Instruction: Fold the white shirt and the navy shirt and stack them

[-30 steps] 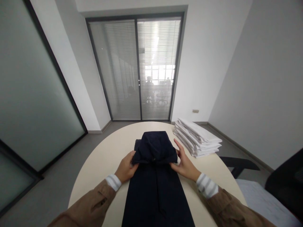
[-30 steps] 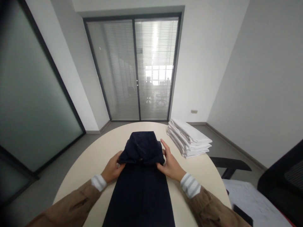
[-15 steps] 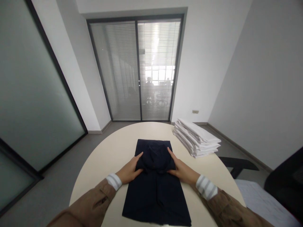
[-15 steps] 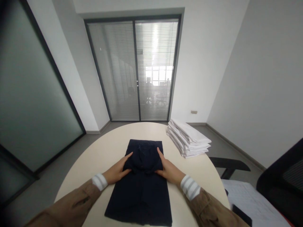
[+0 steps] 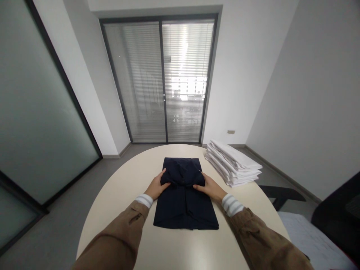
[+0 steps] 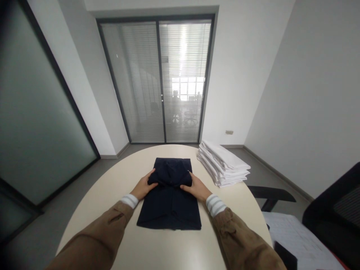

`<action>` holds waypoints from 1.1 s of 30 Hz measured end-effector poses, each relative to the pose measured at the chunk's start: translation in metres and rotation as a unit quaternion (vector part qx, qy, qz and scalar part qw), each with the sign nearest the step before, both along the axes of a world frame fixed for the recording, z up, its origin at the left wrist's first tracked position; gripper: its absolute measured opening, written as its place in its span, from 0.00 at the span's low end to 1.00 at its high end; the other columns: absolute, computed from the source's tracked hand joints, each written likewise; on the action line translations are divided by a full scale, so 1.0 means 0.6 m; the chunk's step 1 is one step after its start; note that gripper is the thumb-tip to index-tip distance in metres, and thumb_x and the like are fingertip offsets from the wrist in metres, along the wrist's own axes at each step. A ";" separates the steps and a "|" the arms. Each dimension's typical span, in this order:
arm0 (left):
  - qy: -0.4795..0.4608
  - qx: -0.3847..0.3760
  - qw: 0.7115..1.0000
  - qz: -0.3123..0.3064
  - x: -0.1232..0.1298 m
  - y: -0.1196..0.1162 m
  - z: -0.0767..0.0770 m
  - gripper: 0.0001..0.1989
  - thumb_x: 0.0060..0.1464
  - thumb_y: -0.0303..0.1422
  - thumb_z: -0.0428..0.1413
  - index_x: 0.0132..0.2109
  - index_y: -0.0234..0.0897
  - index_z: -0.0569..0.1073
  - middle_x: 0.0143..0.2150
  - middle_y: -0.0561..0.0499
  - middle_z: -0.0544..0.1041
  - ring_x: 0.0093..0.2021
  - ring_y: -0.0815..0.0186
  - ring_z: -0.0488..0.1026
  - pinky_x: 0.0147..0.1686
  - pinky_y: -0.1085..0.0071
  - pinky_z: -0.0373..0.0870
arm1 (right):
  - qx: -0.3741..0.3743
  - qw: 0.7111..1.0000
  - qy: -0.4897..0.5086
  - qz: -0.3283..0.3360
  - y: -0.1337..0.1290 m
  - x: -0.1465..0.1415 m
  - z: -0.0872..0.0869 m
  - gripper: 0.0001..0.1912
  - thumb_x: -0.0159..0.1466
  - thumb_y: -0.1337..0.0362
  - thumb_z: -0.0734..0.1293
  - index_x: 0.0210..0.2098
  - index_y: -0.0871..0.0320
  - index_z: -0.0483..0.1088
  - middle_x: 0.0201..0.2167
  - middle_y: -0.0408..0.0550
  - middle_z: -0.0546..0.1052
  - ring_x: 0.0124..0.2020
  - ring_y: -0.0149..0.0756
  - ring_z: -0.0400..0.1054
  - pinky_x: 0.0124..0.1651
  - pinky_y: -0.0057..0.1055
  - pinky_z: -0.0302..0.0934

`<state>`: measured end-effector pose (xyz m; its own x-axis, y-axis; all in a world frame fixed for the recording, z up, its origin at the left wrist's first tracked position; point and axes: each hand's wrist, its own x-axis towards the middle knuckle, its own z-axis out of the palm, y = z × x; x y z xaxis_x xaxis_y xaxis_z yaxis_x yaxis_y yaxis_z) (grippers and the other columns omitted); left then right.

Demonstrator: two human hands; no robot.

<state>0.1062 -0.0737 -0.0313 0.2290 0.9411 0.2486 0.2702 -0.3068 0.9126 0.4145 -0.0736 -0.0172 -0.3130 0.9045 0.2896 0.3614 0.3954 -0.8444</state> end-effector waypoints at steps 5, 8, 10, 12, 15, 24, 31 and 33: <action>-0.094 -0.031 0.995 -0.021 0.000 -0.009 0.016 0.39 0.43 0.41 0.68 0.61 0.34 0.68 0.55 0.41 0.77 0.55 0.52 0.74 0.58 0.54 0.67 | 0.041 0.999 0.013 -0.006 -0.019 0.000 0.021 0.30 0.60 0.53 0.71 0.58 0.57 0.67 0.56 0.54 0.75 0.58 0.49 0.68 0.64 0.47 0.57; -0.091 -0.021 0.996 -0.014 -0.006 -0.016 0.027 0.25 0.42 0.40 0.69 0.45 0.33 0.74 0.41 0.47 0.80 0.44 0.58 0.76 0.48 0.62 0.71 | 0.068 0.998 0.006 0.005 -0.030 0.006 0.037 0.22 0.61 0.55 0.71 0.52 0.58 0.71 0.49 0.52 0.78 0.52 0.49 0.71 0.58 0.45 0.63; -0.068 -0.036 0.996 -0.037 -0.017 -0.022 0.030 0.20 0.42 0.40 0.69 0.37 0.34 0.72 0.33 0.52 0.76 0.36 0.63 0.74 0.40 0.67 0.70 | 0.079 0.996 -0.029 0.024 -0.038 0.013 0.043 0.19 0.60 0.56 0.71 0.47 0.59 0.73 0.44 0.52 0.79 0.46 0.48 0.72 0.52 0.43 0.65; -0.038 -0.066 0.994 -0.080 -0.030 -0.030 0.030 0.20 0.41 0.40 0.69 0.34 0.35 0.69 0.29 0.55 0.73 0.32 0.66 0.71 0.35 0.70 0.68 | 0.091 0.991 -0.077 0.054 -0.046 0.021 0.046 0.18 0.58 0.57 0.72 0.45 0.59 0.73 0.43 0.52 0.77 0.44 0.48 0.72 0.50 0.43 0.66; 0.014 -0.094 0.986 -0.135 -0.047 -0.041 0.030 0.20 0.42 0.40 0.69 0.36 0.35 0.70 0.31 0.54 0.73 0.33 0.65 0.71 0.35 0.71 0.67 | 0.097 0.980 -0.138 0.103 -0.057 0.029 0.046 0.23 0.54 0.59 0.74 0.48 0.59 0.73 0.46 0.54 0.75 0.48 0.50 0.69 0.54 0.46 0.63; 0.114 0.080 0.973 -0.185 -0.062 -0.061 0.052 0.12 0.48 0.38 0.65 0.37 0.36 0.75 0.46 0.44 0.75 0.48 0.58 0.72 0.52 0.61 0.65 | 0.082 0.963 -0.179 0.182 -0.063 0.039 0.046 0.37 0.48 0.59 0.78 0.57 0.52 0.71 0.57 0.56 0.69 0.58 0.52 0.64 0.62 0.50 0.55; 0.225 0.125 0.966 -0.028 -0.034 -0.106 0.106 0.13 0.57 0.42 0.58 0.41 0.37 0.71 0.32 0.51 0.73 0.32 0.64 0.69 0.36 0.67 0.67 | -0.007 0.948 -0.262 0.181 -0.082 0.041 0.065 0.51 0.40 0.44 0.80 0.62 0.45 0.66 0.68 0.55 0.57 0.66 0.64 0.51 0.66 0.63 0.42; 0.271 0.170 0.943 -0.089 -0.018 -0.121 0.114 0.19 0.51 0.45 0.63 0.44 0.38 0.73 0.40 0.48 0.75 0.39 0.61 0.71 0.43 0.64 0.68 | -0.021 0.943 -0.269 0.197 -0.092 0.035 0.077 0.54 0.39 0.42 0.80 0.63 0.44 0.64 0.70 0.55 0.54 0.68 0.64 0.49 0.67 0.62 0.39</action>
